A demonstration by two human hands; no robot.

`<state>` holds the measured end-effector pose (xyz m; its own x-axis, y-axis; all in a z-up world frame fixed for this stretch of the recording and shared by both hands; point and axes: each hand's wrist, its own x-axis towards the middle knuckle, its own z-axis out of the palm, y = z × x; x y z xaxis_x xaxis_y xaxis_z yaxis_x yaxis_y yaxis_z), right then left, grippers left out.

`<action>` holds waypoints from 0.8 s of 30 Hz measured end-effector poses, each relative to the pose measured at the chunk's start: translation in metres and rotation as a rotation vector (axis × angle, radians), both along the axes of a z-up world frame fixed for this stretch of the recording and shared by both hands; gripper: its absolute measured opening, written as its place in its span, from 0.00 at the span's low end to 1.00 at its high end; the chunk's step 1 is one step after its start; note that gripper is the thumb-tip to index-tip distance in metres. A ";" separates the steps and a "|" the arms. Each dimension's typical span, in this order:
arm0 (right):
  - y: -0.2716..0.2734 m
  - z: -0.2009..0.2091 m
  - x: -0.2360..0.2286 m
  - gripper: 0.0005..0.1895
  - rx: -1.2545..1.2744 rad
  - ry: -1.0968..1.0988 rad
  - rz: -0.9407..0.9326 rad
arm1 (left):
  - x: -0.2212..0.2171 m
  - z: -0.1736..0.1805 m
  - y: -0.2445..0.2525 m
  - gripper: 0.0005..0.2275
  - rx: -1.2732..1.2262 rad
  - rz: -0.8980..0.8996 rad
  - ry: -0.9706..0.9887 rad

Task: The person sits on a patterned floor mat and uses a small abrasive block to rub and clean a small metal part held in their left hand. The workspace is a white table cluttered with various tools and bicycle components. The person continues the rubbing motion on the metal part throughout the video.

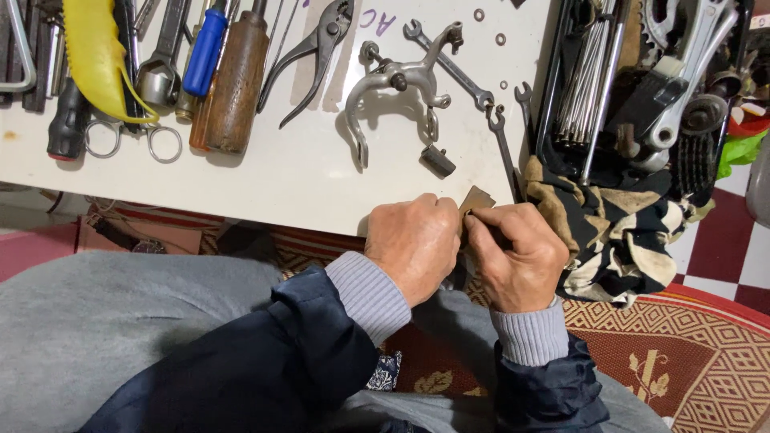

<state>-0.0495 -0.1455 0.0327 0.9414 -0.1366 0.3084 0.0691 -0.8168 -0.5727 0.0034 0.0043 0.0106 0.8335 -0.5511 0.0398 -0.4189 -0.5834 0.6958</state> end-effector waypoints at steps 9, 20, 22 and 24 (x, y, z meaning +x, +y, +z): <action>-0.004 0.013 0.019 0.06 0.025 -0.083 -0.054 | -0.001 0.001 0.000 0.05 0.015 -0.010 -0.013; 0.004 0.005 0.056 0.03 -0.053 -0.109 -0.040 | -0.009 -0.019 -0.011 0.08 0.139 -0.015 -0.007; 0.005 0.008 0.057 0.02 -0.145 -0.072 -0.011 | -0.011 -0.025 -0.017 0.10 0.236 -0.012 -0.025; 0.003 0.006 0.057 0.03 -0.135 -0.027 -0.009 | -0.010 -0.023 -0.017 0.09 0.230 0.031 -0.038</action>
